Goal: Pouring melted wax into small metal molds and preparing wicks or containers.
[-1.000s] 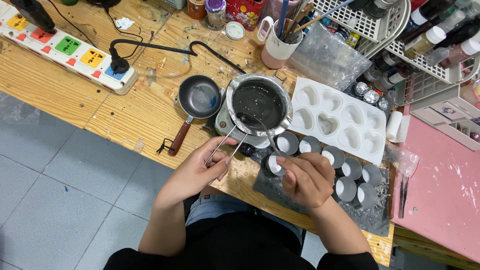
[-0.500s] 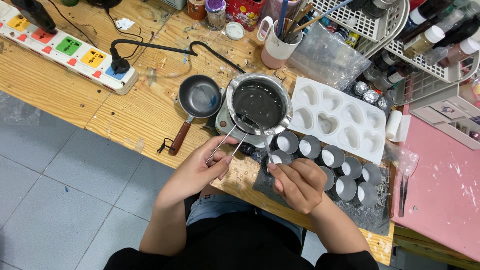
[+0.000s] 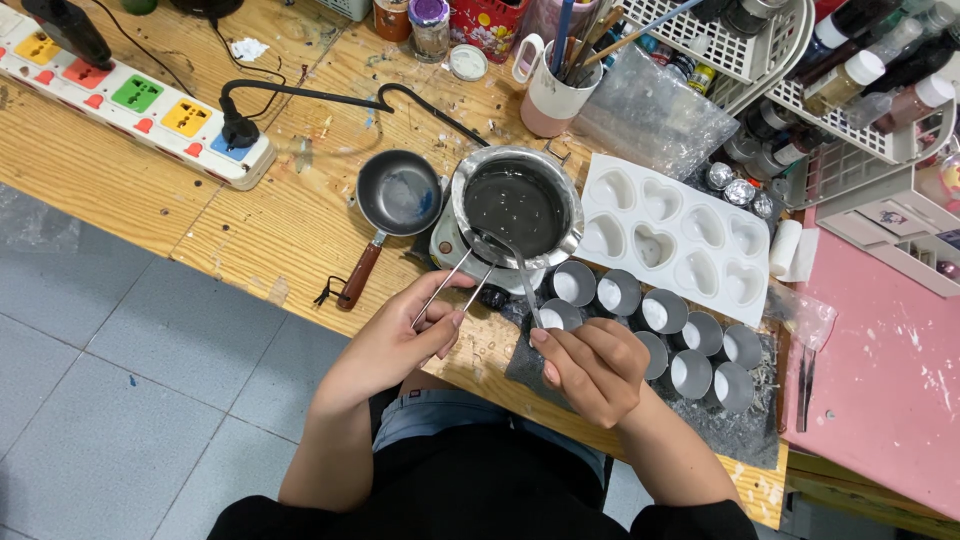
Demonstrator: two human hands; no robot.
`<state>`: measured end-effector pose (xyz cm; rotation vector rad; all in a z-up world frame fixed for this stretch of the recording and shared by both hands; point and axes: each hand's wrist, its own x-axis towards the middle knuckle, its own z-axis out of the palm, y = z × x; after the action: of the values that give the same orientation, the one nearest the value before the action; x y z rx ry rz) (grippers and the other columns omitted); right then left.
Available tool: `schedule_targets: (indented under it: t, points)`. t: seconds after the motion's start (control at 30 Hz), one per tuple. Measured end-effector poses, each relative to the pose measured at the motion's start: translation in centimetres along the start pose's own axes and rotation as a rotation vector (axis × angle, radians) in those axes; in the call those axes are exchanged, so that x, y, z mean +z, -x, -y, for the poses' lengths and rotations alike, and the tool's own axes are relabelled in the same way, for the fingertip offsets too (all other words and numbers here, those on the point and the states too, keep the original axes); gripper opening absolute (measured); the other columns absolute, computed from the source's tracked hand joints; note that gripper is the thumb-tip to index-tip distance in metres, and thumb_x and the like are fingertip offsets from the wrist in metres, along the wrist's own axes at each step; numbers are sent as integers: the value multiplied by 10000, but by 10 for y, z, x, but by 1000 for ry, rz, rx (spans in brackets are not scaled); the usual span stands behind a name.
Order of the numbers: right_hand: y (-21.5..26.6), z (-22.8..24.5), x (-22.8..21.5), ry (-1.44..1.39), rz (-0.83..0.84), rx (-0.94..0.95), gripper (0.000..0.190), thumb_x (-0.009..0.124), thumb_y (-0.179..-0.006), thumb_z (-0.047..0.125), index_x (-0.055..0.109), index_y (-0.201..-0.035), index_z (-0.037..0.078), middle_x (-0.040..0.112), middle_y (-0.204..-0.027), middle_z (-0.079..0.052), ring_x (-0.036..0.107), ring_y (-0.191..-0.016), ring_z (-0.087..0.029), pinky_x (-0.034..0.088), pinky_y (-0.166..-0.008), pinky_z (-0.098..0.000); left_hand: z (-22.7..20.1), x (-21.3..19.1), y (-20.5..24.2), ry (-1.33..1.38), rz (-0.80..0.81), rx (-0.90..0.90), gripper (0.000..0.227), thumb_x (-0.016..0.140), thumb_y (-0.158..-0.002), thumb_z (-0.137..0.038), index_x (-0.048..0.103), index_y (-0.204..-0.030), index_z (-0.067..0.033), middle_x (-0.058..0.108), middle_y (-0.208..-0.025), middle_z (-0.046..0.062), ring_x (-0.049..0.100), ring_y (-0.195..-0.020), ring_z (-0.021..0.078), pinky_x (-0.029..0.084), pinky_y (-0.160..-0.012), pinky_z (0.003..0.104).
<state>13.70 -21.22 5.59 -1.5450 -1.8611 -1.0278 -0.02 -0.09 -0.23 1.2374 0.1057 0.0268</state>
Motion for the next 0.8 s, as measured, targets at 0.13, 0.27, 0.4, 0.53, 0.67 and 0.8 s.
schedule_targets:
  t: [0.13, 0.27, 0.4, 0.53, 0.67, 0.8]
  points:
    - [2, 1, 2, 5, -7, -3, 195, 640, -1018, 96, 741, -956, -59, 739, -828, -115, 585, -830, -204, 513, -577, -322, 1, 0, -1, -6, 3, 0, 435, 579, -997, -66, 485, -1421, -39, 554, -715, 3, 525, -677, 80, 452, -637, 232]
    - [2, 1, 2, 8, -12, 4, 203, 637, -1025, 105, 740, -955, -55, 742, -834, -114, 587, -828, -200, 514, -576, -323, 3, -1, -1, -2, 8, 14, 432, 580, -1000, -67, 484, -1421, -38, 552, -717, 3, 522, -680, 80, 448, -639, 231]
    - [3, 2, 3, 8, -16, 14, 208, 637, -1024, 119, 743, -958, -47, 743, -837, -114, 589, -830, -196, 519, -579, -320, -1, 1, 0, 0, -2, 5, 422, 580, -1001, -70, 491, -1412, -39, 551, -720, 1, 521, -686, 79, 452, -641, 232]
    - [4, 2, 2, 15, -14, 10, 210, 634, -1022, 119, 747, -959, -46, 743, -834, -111, 589, -829, -196, 520, -580, -320, 0, 1, 0, 9, 4, 5, 423, 581, -1002, -75, 493, -1414, -42, 551, -719, 1, 518, -688, 77, 448, -641, 229]
    - [5, 3, 3, 12, -10, 14, 202, 632, -1021, 105, 747, -958, -49, 743, -833, -114, 596, -833, -201, 522, -585, -322, -1, 1, 0, -12, -5, -7, 421, 584, -1002, -83, 495, -1412, -45, 550, -714, 1, 518, -687, 75, 443, -637, 225]
    - [3, 2, 2, 2, -21, 27, 193, 624, -1017, 79, 746, -940, -50, 741, -832, -117, 603, -840, -206, 536, -599, -327, -1, 1, 0, -16, -1, 0, 422, 585, -1002, -79, 493, -1413, -48, 553, -719, -1, 521, -691, 73, 449, -644, 223]
